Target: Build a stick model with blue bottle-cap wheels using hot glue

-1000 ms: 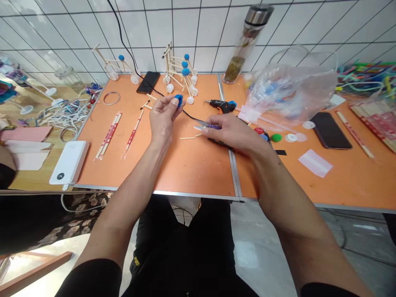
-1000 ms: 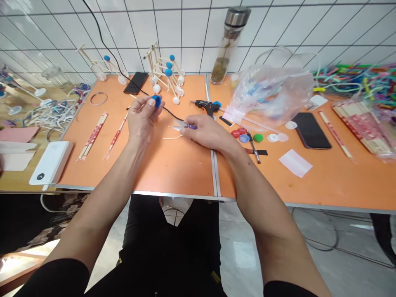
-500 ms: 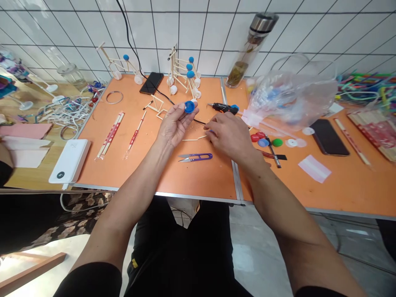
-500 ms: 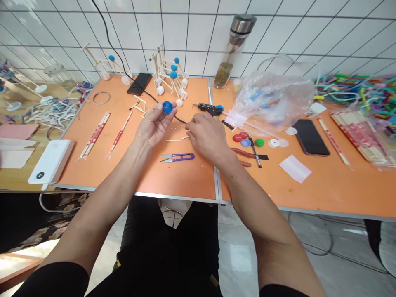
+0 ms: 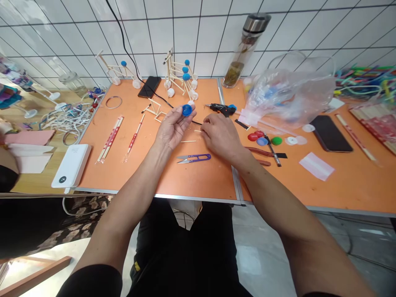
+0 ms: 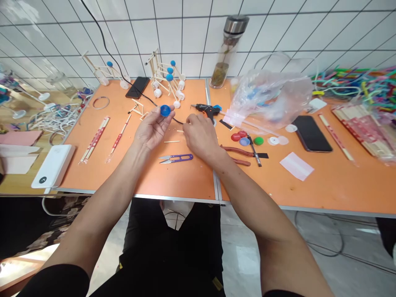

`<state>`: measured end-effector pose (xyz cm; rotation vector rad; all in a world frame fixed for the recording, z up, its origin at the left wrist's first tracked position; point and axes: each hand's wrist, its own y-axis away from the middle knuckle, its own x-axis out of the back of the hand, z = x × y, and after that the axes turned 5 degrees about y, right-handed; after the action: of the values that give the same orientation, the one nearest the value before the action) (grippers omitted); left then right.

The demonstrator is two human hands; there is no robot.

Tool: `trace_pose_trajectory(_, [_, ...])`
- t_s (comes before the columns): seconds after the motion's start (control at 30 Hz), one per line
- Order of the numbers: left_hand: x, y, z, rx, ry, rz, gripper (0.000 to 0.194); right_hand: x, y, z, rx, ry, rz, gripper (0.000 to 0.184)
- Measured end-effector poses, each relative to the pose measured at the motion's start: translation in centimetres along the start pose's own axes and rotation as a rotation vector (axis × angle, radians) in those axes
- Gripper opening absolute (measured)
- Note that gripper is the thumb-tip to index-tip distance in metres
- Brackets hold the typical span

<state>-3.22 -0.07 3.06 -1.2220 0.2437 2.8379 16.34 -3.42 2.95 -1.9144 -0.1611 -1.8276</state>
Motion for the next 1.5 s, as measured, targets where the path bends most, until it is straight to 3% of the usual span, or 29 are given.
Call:
trace_pose_trajectory(0.1, [0.0,-0.1,-0.1,-0.030,-0.005,0.000,0.016,0.3,0.3,-0.3,-0.034,-0.128,0.185,0.032])
trace_pose_trajectory(0.2, [0.0,-0.1,-0.5,-0.047,-0.048,-0.024,0.010,0.7,0.3,-1.2,-0.089,-0.203,0.274,0.031])
trace_pose_trajectory(0.27, [-0.1,0.1,-1.0,-0.063,-0.093,-0.041,0.006,0.9,0.1,-1.8,-0.130,-0.219,0.285,0.031])
trace_pose_trajectory(0.4, [-0.3,0.4,-1.7,-0.120,-0.180,-0.088,0.017,1.1,-0.2,-2.3,-0.189,-0.199,0.302,0.032])
trace_pose_trajectory(0.73, [-0.1,0.6,-3.1,-0.288,-0.321,-0.111,0.027,2.1,-0.7,-2.6,-0.269,-0.191,0.189,0.039])
trace_pose_trajectory(1.1, [-0.1,1.0,-3.9,-0.437,-0.429,-0.113,0.019,2.0,-0.4,-2.6,-0.203,-0.131,0.220,0.044])
trace_pose_trajectory(1.27, [-0.6,1.7,-4.2,-0.450,-0.449,-0.070,0.008,1.8,-0.9,-2.7,-0.245,-0.160,0.228,0.038])
trace_pose_trajectory(1.37, [-0.8,2.0,-4.1,-0.465,-0.463,-0.081,0.006,1.4,-1.4,-2.3,-0.282,-0.309,0.220,0.029])
trace_pose_trajectory(1.5, [-0.8,2.2,-4.0,-0.466,-0.483,-0.098,0.010,0.9,-1.8,-1.2,-0.320,-0.762,0.222,0.022])
